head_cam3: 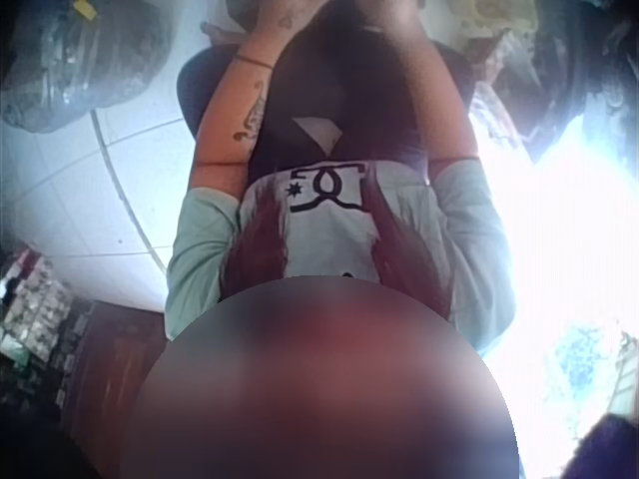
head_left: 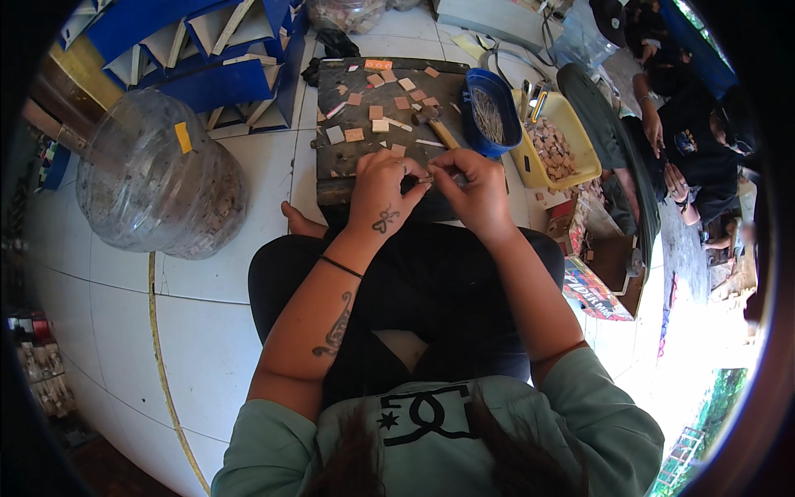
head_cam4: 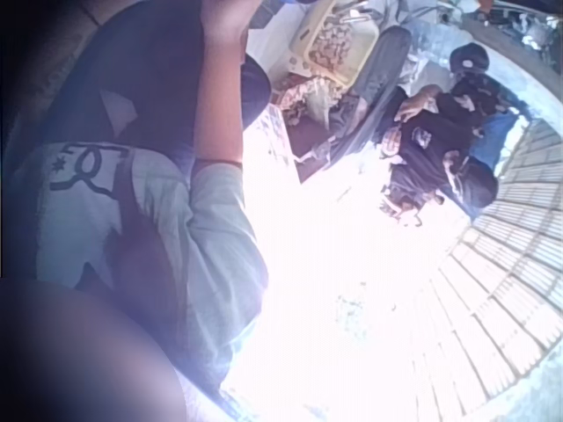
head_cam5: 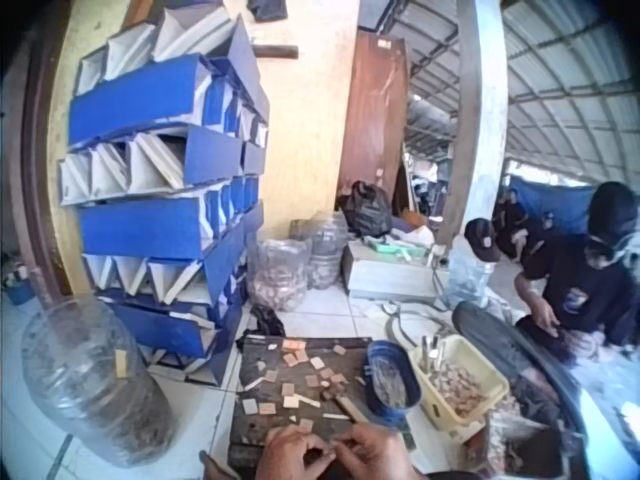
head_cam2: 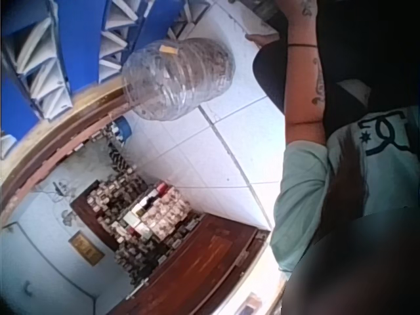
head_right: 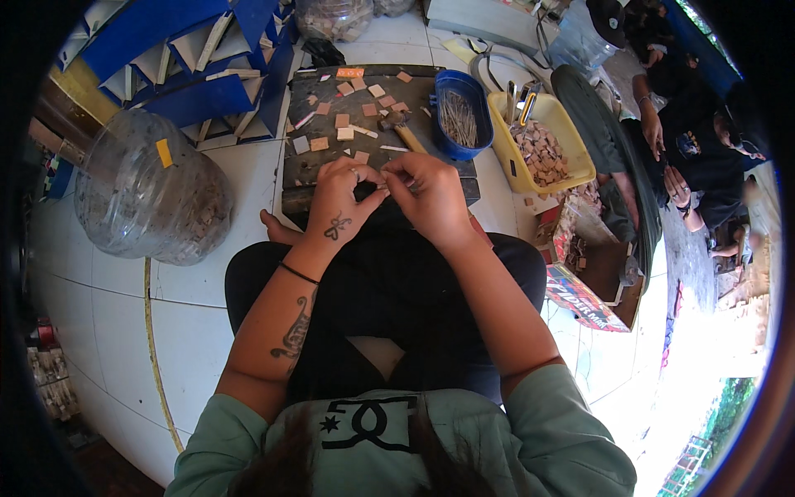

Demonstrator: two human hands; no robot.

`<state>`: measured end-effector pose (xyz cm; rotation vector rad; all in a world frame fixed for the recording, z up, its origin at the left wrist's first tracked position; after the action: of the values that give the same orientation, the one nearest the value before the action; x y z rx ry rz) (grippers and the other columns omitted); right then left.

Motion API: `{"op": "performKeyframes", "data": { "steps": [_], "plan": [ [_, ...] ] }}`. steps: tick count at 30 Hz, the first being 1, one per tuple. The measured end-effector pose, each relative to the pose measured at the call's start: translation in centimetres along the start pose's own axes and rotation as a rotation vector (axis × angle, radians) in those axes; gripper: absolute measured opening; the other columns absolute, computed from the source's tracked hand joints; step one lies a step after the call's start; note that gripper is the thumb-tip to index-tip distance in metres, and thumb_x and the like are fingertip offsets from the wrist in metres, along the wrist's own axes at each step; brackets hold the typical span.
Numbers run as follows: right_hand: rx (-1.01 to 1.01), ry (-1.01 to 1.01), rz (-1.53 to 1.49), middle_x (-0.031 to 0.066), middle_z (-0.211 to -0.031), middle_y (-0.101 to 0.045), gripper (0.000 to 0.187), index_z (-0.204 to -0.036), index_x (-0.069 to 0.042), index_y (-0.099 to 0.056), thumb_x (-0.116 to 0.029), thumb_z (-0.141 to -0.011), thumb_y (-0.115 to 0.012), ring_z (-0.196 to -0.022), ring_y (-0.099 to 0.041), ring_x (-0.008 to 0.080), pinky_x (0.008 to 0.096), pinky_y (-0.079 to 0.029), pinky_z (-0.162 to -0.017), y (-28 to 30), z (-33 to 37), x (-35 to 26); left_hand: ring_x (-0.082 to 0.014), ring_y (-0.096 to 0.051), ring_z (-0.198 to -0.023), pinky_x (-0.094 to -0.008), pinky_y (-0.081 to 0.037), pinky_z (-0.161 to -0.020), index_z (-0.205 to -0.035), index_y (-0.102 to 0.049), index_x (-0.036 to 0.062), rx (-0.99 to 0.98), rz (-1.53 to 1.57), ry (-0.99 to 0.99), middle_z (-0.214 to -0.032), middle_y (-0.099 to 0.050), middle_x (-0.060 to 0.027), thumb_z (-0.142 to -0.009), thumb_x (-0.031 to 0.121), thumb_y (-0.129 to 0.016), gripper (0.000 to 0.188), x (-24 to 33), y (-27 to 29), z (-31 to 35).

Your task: The person sits on the floor and repeatedly picks up small wooden blocks and thin sticks, then uses a hammer to drive the sticks into the blocks. The person places the assembled items into a nearby container.

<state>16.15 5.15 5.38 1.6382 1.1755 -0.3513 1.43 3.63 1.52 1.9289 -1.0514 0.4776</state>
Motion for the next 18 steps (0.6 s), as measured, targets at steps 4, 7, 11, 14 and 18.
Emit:
{"op": "performKeyframes", "data": {
  "steps": [4,7,11,14,18],
  "plan": [
    [0.035,-0.003,-0.021,0.0129,-0.083,-0.071,0.008,-0.091,0.0,-0.069,-0.004,-0.084,-0.071,-0.073,-0.07,0.0212,0.03,-0.055,-0.066,-0.1,0.3,0.5,-0.0227,-0.06,-0.084,-0.0385,-0.041,-0.089,-0.08,-0.068,0.0089,-0.013,-0.001,0.014,-0.078,-0.067,-0.0023,-0.074,0.012,-0.077,0.012,-0.3,-0.2,0.1],
    [0.081,-0.094,-0.1,0.0112,-0.083,-0.072,0.009,-0.092,0.001,-0.07,-0.003,-0.084,-0.072,-0.073,-0.07,0.0175,0.0282,-0.054,-0.067,-0.3,0.6,1.3,-0.0229,-0.06,-0.084,-0.0387,-0.041,-0.089,-0.081,-0.068,0.0088,-0.017,0.003,0.002,-0.078,-0.067,-0.0025,-0.074,0.013,-0.077,0.012,-0.5,-0.3,0.0],
    [0.119,-0.089,-0.138,0.0101,-0.083,-0.072,0.009,-0.091,0.001,-0.069,-0.003,-0.083,-0.072,-0.074,-0.07,0.0148,0.027,-0.054,-0.068,-0.4,0.9,1.7,-0.0232,-0.06,-0.084,-0.039,-0.041,-0.089,-0.081,-0.068,0.0089,-0.015,0.009,0.004,-0.079,-0.066,-0.0027,-0.074,0.013,-0.077,0.012,-0.4,-0.3,0.0],
    [0.107,-0.058,-0.14,0.0102,-0.083,-0.072,0.009,-0.091,0.002,-0.069,-0.002,-0.083,-0.072,-0.074,-0.07,0.0149,0.027,-0.054,-0.068,-0.4,0.9,1.7,-0.0233,-0.06,-0.084,-0.0391,-0.04,-0.089,-0.08,-0.068,0.0089,-0.011,-0.004,0.01,-0.078,-0.066,-0.0025,-0.074,0.013,-0.077,0.012,-0.4,-0.3,0.1],
    [0.085,-0.049,-0.107,0.0114,-0.082,-0.071,0.009,-0.091,0.002,-0.069,-0.002,-0.083,-0.071,-0.074,-0.07,0.017,0.0284,-0.054,-0.068,-0.3,0.7,1.3,-0.0232,-0.06,-0.084,-0.0389,-0.04,-0.089,-0.08,-0.068,0.0089,-0.016,-0.009,-0.004,-0.078,-0.066,-0.0023,-0.074,0.013,-0.077,0.012,-0.5,-0.3,0.1]
  ]
}}
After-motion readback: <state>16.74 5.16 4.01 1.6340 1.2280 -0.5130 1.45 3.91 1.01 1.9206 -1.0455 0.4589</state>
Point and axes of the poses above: each hand's wrist, its own z-axis away from the middle knuckle, its own y-axis out of the back of the hand, x = y × z, the point moved 4 cm from there along -z, towards the middle knuckle
